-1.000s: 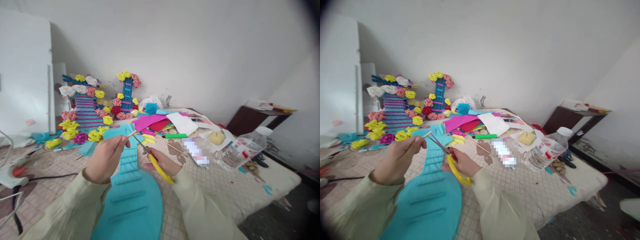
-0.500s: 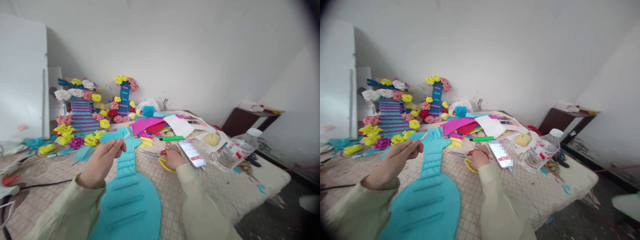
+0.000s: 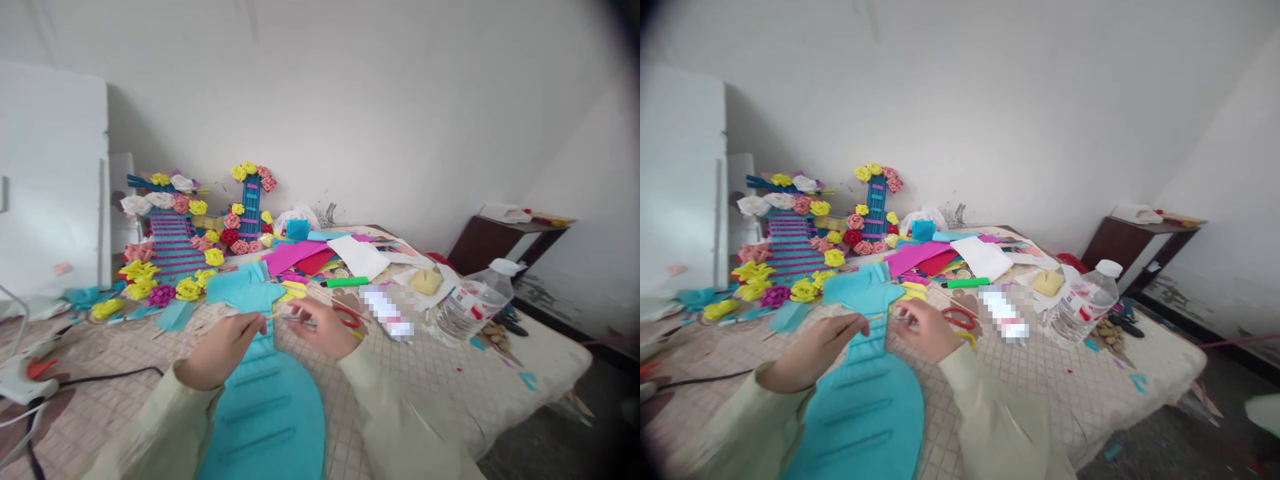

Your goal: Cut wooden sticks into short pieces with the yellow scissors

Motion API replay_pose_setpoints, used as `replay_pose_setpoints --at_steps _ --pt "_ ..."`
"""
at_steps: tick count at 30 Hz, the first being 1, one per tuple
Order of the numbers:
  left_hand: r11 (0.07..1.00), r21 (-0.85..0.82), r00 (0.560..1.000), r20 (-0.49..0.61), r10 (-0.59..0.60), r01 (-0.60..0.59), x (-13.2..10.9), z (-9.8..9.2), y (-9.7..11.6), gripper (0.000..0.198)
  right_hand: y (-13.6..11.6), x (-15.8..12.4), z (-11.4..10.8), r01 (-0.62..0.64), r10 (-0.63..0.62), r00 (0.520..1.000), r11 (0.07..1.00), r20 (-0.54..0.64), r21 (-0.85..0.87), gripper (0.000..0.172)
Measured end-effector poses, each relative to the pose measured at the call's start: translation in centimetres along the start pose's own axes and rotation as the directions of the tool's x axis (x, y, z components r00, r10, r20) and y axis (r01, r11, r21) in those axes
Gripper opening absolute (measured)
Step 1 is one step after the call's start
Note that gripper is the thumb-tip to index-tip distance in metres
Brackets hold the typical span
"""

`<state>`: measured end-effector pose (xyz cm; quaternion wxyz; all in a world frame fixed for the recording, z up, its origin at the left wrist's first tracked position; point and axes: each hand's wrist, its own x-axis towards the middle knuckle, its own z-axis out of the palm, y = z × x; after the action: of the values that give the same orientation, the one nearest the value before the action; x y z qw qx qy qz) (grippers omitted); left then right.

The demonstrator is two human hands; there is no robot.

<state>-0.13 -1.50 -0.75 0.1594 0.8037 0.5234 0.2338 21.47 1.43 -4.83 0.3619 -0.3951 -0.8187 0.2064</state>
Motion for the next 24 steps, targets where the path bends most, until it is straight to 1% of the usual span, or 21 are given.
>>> replay_pose_setpoints --at_steps 1,3,5,8,12,16,18,21,24 --pt "1.0 0.016 1.0 0.028 0.0 -0.001 -0.3 0.4 -0.3 0.041 -0.6 -0.1 1.0 0.079 -0.081 0.996 0.995 0.025 0.054 0.033" --pt "0.999 0.04 0.997 0.078 0.008 -0.011 -1.1 1.2 -0.9 0.043 -1.6 -0.5 2.7 0.163 -0.165 0.983 0.986 0.084 0.03 0.027" --pt "0.998 0.055 0.993 0.118 0.027 -0.034 -1.8 2.0 -1.6 0.045 -2.0 -0.8 3.9 0.204 -0.194 0.966 0.978 0.17 -0.042 0.021" --pt "0.993 0.097 0.988 0.143 0.06 -0.075 -2.6 3.1 -2.3 0.044 -2.0 -0.9 4.8 0.213 -0.178 0.955 0.968 0.239 -0.13 0.026" --pt "0.963 0.244 0.991 0.098 0.091 -0.112 -3.3 4.1 -3.0 0.036 -1.5 -0.8 5.3 0.215 -0.165 0.96 0.951 0.227 -0.222 0.023" --pt "0.91 0.37 0.983 0.078 0.168 -0.185 -3.6 4.2 -3.5 0.037 -1.5 -0.7 5.6 0.246 -0.183 0.957 0.923 0.226 -0.294 0.025" --pt "0.885 0.406 0.973 0.078 0.215 -0.228 -3.6 4.0 -3.7 0.037 -1.7 -0.7 5.7 0.249 -0.183 0.955 0.922 0.234 -0.297 0.022" --pt "0.848 0.442 0.955 0.078 0.288 -0.292 -3.6 3.8 -3.7 0.035 -2.1 -0.8 5.6 0.219 -0.154 0.957 0.94 0.246 -0.262 0.018" --pt "0.817 0.474 0.937 0.059 0.343 -0.329 -3.6 3.5 -3.4 0.034 -2.5 -0.9 5.5 0.182 -0.124 0.963 0.953 0.238 -0.24 0.021"
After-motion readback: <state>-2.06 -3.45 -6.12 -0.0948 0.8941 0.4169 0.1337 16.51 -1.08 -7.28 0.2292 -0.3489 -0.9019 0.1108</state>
